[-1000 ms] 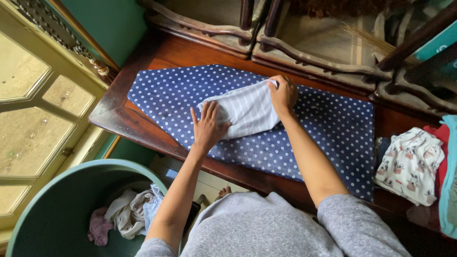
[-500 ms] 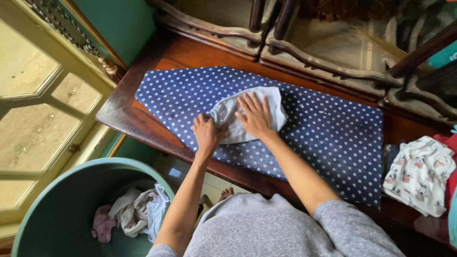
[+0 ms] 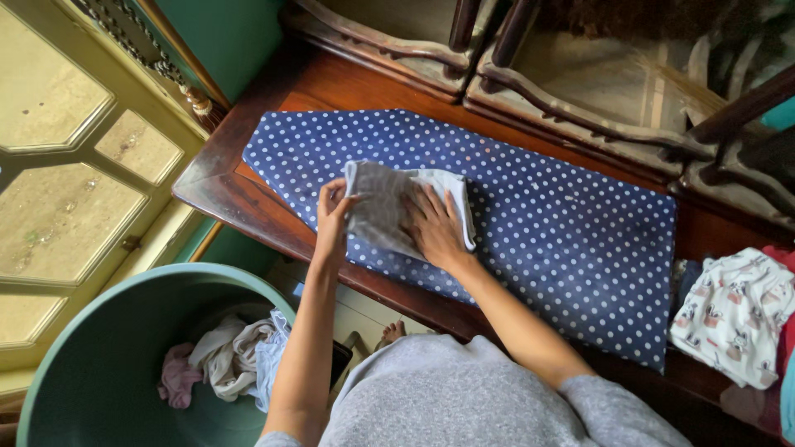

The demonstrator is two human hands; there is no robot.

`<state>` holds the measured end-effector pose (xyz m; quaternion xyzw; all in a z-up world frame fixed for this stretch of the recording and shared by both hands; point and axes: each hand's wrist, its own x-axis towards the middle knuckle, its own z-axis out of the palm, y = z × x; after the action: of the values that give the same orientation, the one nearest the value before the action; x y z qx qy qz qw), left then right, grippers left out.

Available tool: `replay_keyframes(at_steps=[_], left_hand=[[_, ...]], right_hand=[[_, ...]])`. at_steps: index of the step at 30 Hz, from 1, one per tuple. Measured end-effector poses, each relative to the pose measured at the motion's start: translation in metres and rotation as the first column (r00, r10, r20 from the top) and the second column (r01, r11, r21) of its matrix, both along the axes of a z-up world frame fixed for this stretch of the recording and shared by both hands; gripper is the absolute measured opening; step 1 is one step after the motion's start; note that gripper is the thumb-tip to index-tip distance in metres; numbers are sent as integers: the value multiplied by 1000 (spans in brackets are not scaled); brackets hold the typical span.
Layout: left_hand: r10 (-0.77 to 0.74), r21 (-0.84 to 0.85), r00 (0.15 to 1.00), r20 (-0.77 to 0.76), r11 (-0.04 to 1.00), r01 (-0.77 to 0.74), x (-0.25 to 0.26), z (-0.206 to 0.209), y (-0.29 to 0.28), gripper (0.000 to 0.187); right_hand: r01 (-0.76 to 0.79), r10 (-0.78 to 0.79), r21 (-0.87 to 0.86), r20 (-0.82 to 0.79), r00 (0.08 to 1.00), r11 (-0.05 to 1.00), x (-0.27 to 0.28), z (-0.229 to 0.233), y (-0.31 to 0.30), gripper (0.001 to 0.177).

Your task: The person picks up several items of clothing from a bin, including a shirt, shorts, and a tank top, and folds them individually on a surface before stacking them with other folded clothes.

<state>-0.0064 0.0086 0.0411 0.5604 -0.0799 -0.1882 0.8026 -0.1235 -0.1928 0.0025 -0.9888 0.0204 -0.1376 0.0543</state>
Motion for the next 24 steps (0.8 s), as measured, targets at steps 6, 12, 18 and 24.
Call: replay_keyframes(at_steps=[6, 12, 18, 24], left_hand=[[-226, 201, 932, 283, 964, 172, -41, 50, -51, 55], [-529, 432, 733, 428, 832, 348, -81, 40, -84, 54], [-543, 669, 410, 733, 683, -292, -67, -6, -93, 58], [-589, 679, 344, 732, 582, -448, -47, -43, -102, 69]], right_hand=[[244, -279, 908, -150, 948, 340, -8, 29, -20, 54], [222, -289, 947, -285, 914, -232, -37, 34, -77, 52], [370, -452, 404, 128, 883, 837, -43, 12, -49, 58], [215, -246, 199, 147, 958, 956, -45, 10, -26, 61]])
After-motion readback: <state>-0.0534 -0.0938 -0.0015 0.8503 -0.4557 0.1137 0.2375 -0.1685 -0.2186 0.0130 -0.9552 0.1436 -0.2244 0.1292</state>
